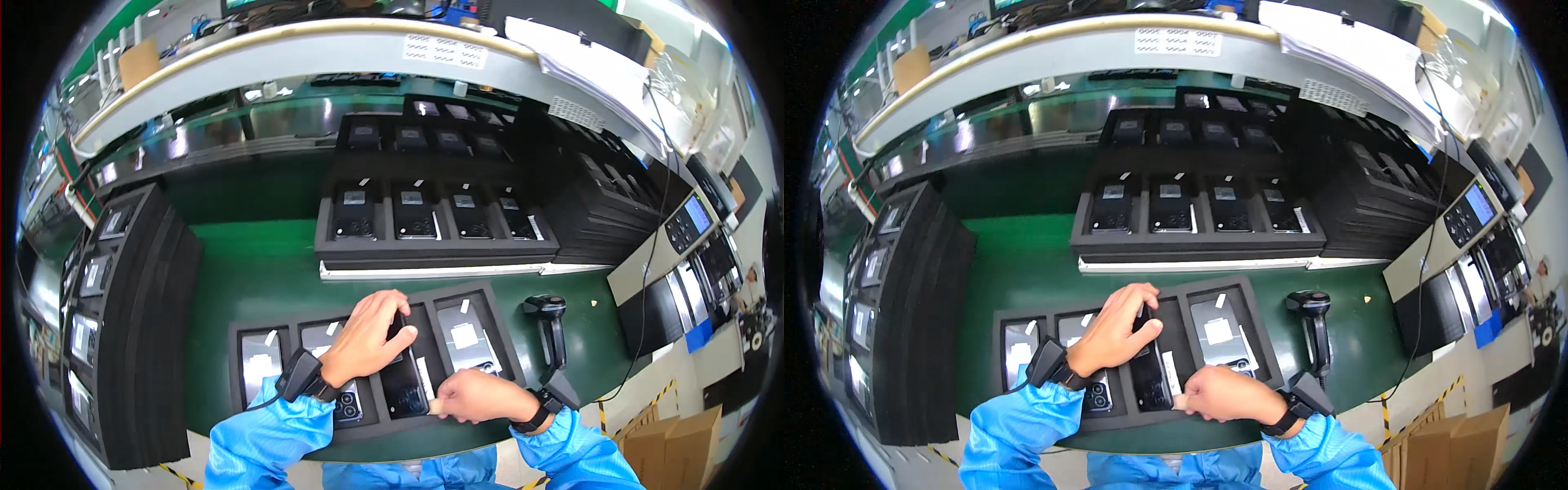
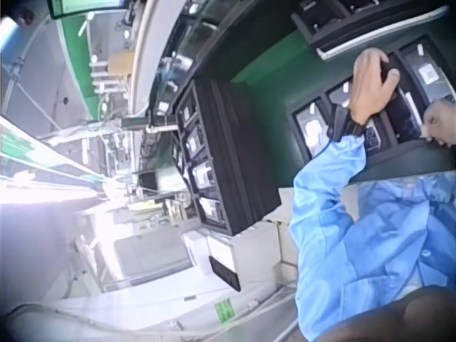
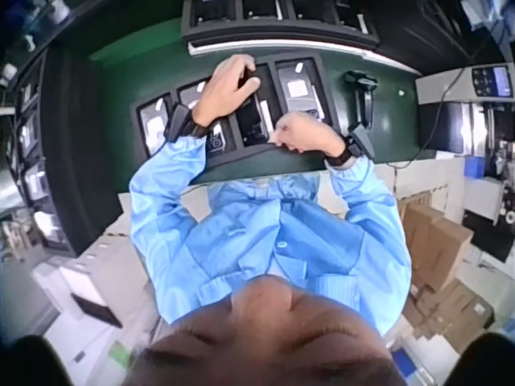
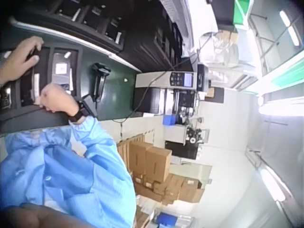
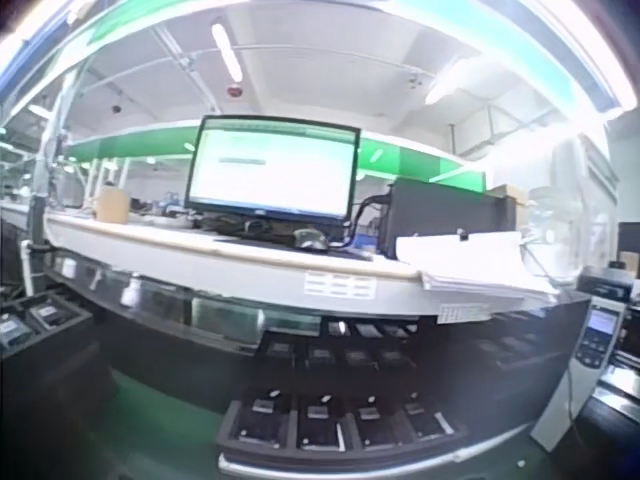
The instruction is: Scanning barcodes on trays of smartphones and organizing them on an assembly line workstation.
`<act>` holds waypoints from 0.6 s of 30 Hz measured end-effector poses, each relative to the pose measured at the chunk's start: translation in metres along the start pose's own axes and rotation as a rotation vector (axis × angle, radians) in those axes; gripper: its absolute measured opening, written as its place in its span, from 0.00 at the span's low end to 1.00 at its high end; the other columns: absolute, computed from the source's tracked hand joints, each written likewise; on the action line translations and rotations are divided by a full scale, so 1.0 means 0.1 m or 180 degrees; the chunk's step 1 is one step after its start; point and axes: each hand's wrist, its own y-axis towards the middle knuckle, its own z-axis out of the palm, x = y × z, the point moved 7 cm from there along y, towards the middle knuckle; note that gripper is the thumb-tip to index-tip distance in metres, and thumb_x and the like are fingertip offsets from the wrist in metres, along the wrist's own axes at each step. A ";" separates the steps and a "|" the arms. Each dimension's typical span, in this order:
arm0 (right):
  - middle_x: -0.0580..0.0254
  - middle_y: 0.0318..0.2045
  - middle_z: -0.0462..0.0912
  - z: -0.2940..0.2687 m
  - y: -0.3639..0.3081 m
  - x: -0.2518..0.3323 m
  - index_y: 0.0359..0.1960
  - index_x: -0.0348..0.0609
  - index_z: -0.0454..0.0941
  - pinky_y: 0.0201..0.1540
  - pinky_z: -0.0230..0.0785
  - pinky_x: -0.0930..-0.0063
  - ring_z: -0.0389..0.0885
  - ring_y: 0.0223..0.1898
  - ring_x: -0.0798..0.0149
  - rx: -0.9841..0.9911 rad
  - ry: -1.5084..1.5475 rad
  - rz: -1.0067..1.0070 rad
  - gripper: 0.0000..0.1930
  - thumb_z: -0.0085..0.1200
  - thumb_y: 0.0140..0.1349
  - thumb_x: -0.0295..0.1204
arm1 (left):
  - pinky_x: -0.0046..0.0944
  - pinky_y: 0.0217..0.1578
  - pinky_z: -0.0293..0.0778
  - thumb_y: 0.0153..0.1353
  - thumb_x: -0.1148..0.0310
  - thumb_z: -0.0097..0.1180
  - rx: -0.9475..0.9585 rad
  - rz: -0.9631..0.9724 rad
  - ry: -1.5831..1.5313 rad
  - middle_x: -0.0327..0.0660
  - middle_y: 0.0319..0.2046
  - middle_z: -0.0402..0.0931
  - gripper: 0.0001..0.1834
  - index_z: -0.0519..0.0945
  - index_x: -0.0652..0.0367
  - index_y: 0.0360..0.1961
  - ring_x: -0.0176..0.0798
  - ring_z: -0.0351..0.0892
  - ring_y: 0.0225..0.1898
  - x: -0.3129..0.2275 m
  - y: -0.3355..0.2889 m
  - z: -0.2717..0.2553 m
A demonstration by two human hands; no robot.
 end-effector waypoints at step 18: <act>0.59 0.29 0.84 -1.05 -0.89 -1.26 0.58 0.33 0.78 0.33 0.74 0.74 0.84 0.29 0.66 -0.4122 0.1130 -0.0161 0.24 0.63 0.59 0.27 | 0.57 0.67 0.62 0.66 0.56 0.59 -0.0167 -0.0223 0.1193 0.53 0.59 0.74 0.27 0.75 0.58 0.62 0.58 0.71 0.63 0.02 -0.23 -0.50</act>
